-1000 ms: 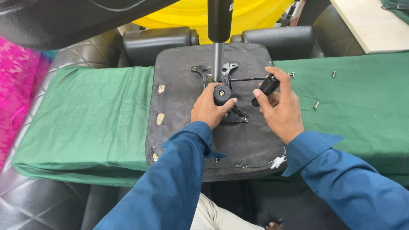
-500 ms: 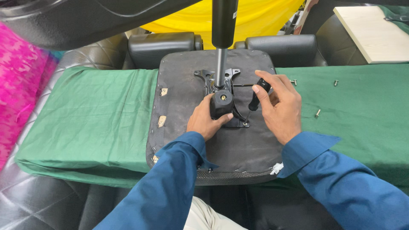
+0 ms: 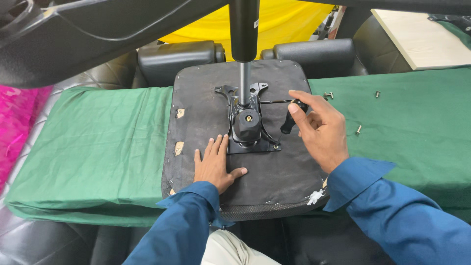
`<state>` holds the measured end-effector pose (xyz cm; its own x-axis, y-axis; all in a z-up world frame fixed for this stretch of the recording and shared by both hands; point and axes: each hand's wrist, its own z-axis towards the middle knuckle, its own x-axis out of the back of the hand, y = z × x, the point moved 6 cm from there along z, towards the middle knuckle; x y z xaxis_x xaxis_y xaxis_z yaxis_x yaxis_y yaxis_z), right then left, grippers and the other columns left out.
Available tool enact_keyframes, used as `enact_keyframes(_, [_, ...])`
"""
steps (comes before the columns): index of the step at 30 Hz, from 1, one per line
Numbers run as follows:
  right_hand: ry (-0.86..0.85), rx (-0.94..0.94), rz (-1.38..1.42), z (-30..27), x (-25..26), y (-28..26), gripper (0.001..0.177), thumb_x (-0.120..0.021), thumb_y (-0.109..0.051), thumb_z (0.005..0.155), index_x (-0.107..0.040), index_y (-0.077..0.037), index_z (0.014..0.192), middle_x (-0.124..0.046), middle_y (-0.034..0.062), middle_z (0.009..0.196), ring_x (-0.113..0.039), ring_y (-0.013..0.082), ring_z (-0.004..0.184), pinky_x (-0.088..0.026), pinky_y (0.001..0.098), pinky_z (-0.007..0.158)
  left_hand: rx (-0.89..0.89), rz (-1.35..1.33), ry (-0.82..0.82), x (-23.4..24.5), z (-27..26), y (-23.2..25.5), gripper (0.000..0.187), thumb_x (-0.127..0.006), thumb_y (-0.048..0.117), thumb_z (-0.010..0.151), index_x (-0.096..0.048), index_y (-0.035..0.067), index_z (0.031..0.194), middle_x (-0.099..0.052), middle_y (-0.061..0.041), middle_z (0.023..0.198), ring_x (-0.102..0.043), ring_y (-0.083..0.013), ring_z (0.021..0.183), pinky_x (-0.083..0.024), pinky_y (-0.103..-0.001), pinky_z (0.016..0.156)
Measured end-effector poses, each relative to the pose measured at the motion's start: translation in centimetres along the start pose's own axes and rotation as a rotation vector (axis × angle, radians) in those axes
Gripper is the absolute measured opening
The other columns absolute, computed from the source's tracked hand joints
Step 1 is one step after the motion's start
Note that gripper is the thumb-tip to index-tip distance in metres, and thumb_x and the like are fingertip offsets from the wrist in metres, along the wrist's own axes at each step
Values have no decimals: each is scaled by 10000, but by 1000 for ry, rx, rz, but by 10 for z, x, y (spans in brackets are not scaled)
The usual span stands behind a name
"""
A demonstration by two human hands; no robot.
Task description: The person uses a screwdriver to tighten screws on the underside of an office chair seat, securing the seat to the gas lift cylinder. The person holds the seat steady with one hand while turning the screwdriver with the other.
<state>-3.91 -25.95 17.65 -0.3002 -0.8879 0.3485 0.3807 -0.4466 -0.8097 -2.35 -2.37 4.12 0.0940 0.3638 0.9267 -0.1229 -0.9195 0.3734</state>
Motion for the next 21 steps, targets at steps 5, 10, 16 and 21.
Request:
enact_keyframes(5, [83, 195, -85, -10, -2, -10, 246, -734, -156, 1016, -744, -113, 1258, -557, 36, 1104, -523, 62, 679, -454, 218, 594, -13, 59, -21, -6, -2, -7, 1129, -751, 648, 751, -208, 121, 1588, -252, -53, 1657, -174, -271, 1545, -136, -612, 1206])
enact_keyframes(10, [112, 176, -31, -11, -12, -11, 278, -745, -139, 1008, -743, -110, 1284, -563, 26, 1080, -508, 66, 717, -446, 225, 621, -78, 103, 136, -11, -18, -12, 985, -620, 662, 853, -288, 69, 1566, -258, -100, 1656, -198, -299, 1533, -138, -590, 1204])
enact_keyframes(16, [99, -3, 118, -9, -14, -8, 341, -724, -143, 971, -674, -89, 1304, -605, 14, 1078, -615, 46, 643, -483, 215, 545, -150, 163, 261, -13, -26, -9, 918, -559, 624, 913, -297, 35, 1566, -269, -130, 1657, -213, -310, 1526, -113, -578, 1196])
enact_keyframes(21, [21, 101, 127, -7, -21, -14, 233, -713, -120, 999, -702, -54, 1223, -619, 32, 1160, -640, 55, 696, -518, 205, 585, -114, 93, 247, -9, -27, -9, 914, -583, 612, 882, -325, 52, 1557, -307, -106, 1639, -223, -283, 1526, -111, -556, 1211])
